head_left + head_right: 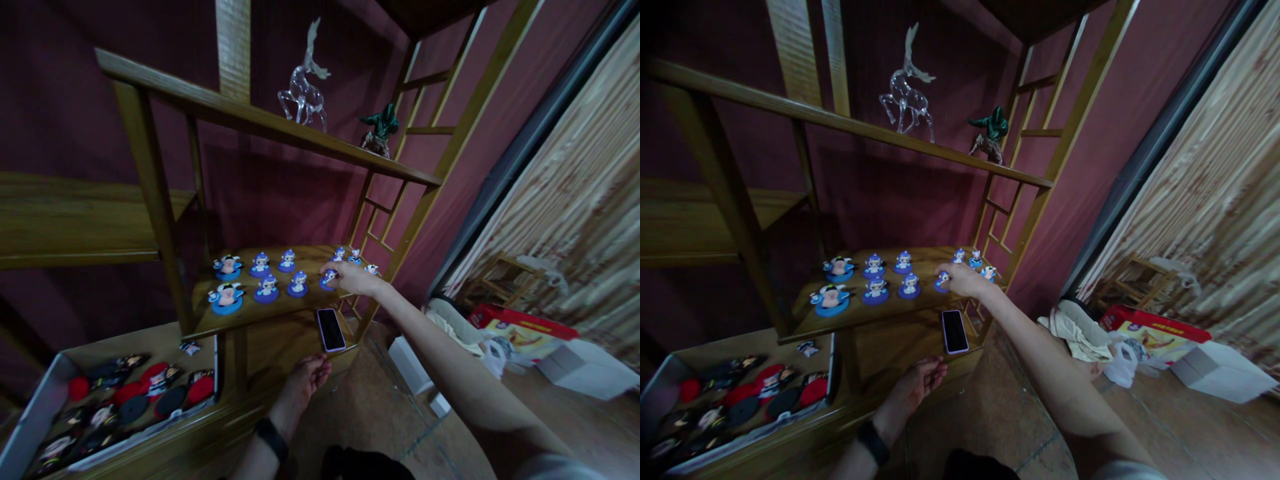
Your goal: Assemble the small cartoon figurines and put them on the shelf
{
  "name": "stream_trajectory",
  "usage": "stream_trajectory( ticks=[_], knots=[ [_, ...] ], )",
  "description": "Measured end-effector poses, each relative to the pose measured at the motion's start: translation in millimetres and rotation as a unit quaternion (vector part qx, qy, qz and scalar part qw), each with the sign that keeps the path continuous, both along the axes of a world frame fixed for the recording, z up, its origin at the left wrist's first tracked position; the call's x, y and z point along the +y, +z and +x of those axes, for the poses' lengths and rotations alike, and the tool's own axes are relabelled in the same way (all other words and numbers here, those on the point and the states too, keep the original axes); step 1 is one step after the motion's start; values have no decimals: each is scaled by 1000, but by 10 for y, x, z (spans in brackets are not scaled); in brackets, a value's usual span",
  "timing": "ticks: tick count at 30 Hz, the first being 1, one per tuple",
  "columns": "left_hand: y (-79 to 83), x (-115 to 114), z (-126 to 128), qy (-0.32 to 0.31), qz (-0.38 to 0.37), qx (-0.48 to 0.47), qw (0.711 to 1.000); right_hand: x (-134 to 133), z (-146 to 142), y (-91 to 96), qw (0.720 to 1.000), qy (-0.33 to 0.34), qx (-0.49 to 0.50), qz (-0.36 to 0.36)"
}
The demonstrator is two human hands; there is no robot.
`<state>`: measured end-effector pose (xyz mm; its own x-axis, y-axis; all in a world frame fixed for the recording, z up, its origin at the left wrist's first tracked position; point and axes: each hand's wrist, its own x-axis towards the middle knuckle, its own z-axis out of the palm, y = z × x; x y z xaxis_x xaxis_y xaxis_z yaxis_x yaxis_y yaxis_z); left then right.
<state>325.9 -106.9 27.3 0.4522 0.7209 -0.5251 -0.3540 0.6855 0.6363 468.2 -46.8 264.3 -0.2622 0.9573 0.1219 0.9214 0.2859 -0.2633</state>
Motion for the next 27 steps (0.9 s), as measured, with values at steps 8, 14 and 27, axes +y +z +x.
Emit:
stream_trajectory(
  ticks=[8,14,27],
  knots=[
    [-24,15,20,1,-2,-11,1000,8,-75,-9,1000,-21,-15,17],
    [4,12,22,-5,-8,12,1000,-19,-57,6,1000,-8,-15,13],
    [31,9,-8,-9,-4,19,1000,-121,464,170,994,-82,29,61]
  ],
)
